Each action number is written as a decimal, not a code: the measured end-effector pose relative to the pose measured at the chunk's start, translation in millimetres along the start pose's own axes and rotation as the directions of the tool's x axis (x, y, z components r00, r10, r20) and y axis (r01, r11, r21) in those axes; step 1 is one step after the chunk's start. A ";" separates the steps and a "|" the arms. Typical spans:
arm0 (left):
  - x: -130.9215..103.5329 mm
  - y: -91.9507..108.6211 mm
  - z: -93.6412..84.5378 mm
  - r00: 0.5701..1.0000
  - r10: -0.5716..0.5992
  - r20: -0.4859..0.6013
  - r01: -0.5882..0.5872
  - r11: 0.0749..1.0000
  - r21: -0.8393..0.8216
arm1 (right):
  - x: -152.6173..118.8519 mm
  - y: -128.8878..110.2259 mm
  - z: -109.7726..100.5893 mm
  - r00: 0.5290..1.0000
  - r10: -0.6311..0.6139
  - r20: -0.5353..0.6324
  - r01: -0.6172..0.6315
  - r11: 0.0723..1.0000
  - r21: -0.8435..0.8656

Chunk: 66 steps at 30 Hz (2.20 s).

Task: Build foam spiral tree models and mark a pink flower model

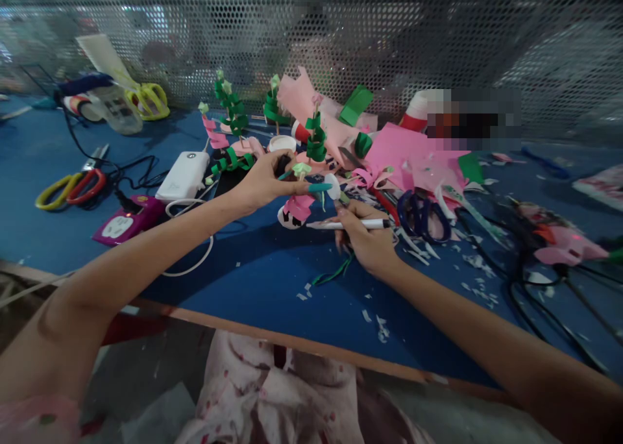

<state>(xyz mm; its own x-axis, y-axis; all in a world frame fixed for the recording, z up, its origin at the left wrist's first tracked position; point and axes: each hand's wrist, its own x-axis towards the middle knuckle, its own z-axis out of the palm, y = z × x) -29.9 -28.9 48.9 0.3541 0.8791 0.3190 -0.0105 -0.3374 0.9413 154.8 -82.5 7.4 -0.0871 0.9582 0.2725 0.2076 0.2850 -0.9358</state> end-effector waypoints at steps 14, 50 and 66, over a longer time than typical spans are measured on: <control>-1.1 -0.4 1.5 1.000 -0.009 -0.023 0.009 1.000 -0.006 | 10.3 13.0 4.1 0.988 0.143 0.062 -0.152 0.973 0.173; -1.2 -2.2 1.7 0.999 -0.004 -0.051 0.002 0.999 -0.039 | 16.5 17.6 4.5 0.989 0.147 0.022 -0.149 0.972 0.183; -2.1 -2.8 2.8 0.997 -0.009 -0.074 0.006 0.999 -0.040 | 14.9 16.1 4.5 0.990 0.139 0.025 -0.141 0.974 0.177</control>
<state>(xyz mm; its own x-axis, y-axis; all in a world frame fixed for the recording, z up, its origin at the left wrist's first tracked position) -28.0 -30.7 45.3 0.2836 0.9048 0.3175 -0.0458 -0.3180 0.9470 152.5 -63.8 -4.6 -0.0814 0.9877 0.1339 0.0424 0.1376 -0.9896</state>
